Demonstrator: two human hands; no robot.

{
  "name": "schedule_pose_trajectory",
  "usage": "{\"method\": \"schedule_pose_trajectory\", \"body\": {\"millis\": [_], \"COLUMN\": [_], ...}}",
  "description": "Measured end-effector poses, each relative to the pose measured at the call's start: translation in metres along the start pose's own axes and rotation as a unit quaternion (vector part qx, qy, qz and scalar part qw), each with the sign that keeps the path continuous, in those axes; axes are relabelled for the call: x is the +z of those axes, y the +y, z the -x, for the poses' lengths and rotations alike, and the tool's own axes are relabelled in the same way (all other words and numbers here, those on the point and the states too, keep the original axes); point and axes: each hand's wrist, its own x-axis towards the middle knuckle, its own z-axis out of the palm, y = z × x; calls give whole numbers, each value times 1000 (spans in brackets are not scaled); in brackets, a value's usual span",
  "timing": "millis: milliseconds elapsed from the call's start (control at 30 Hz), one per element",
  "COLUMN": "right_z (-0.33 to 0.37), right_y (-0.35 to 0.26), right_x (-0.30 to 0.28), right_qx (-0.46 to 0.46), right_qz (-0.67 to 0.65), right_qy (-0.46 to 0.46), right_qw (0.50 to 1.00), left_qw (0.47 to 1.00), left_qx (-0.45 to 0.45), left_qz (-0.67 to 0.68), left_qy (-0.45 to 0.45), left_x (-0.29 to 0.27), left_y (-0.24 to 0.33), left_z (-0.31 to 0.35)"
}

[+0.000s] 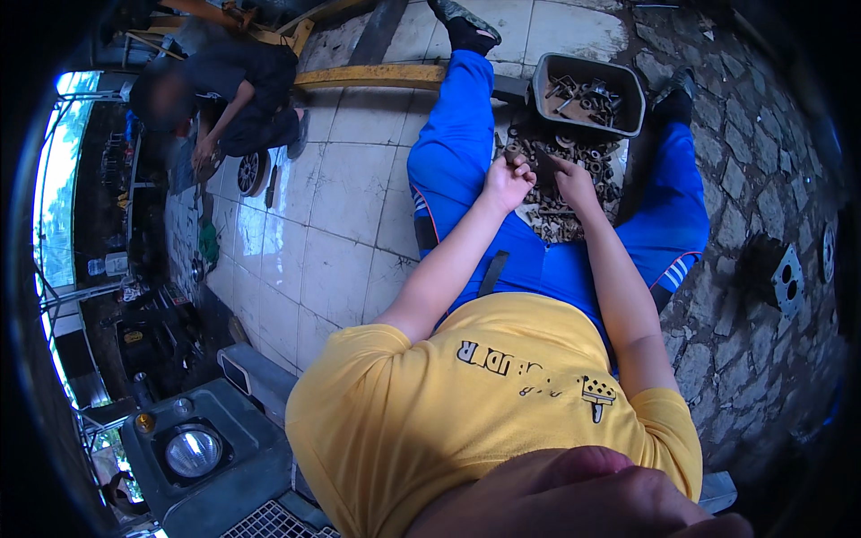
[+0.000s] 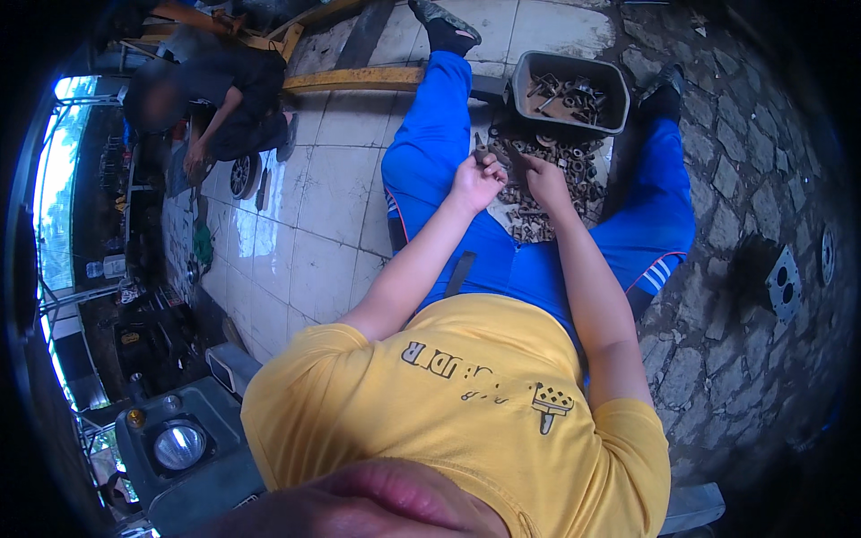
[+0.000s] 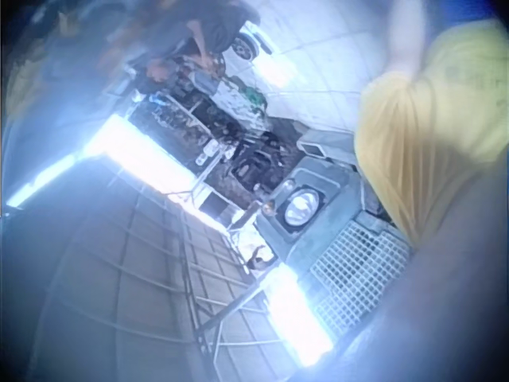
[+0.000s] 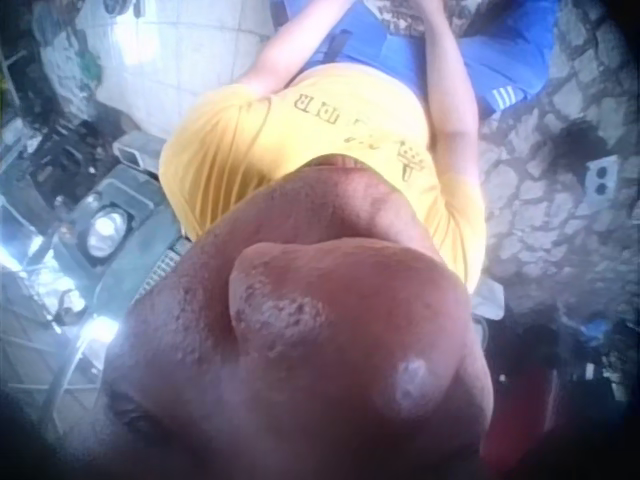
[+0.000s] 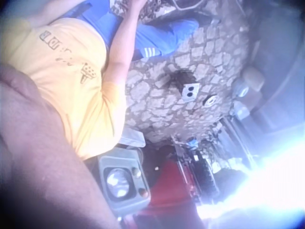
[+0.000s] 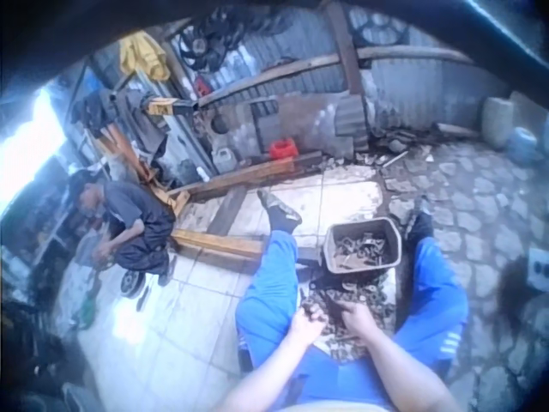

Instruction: The person sits on the floor and repeatedly picks up small metal parts from a pile, inspects them, and places them into a plastic container. The hands handle the parts one at a time throughout the clip.

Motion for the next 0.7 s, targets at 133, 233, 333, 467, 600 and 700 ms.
{"method": "schedule_pose_trajectory", "body": {"millis": [133, 233, 333, 467, 600, 700], "right_z": [5, 1, 4, 1, 1, 2], "right_y": [0, 1, -6, -4, 0, -4], "right_x": [0, -1, -1, 2, 4, 4], "right_qx": [1, -12, -21, -13, -5, -5], "right_qz": [14, 13, -4, -10, -11, -27], "right_qy": [-24, -24, -7, -14, -24, -25], "right_qw": [1000, 1000, 1000, 1000, 1000, 999], "left_qw": [999, 999, 993, 989, 981, 954], "left_qx": [-8, 6, 33, 29, 28, 93], "left_qz": [37, 4, -44, -78, -135, -249], "left_qy": [-17, 46, 102, 126, 137, 138], "left_x": [1, 8, 2, -11, -3, 6], "left_y": [0, -4, -2, 0, -5, -12], "left_z": [-5, -4, -4, -10, -9, -2]}}
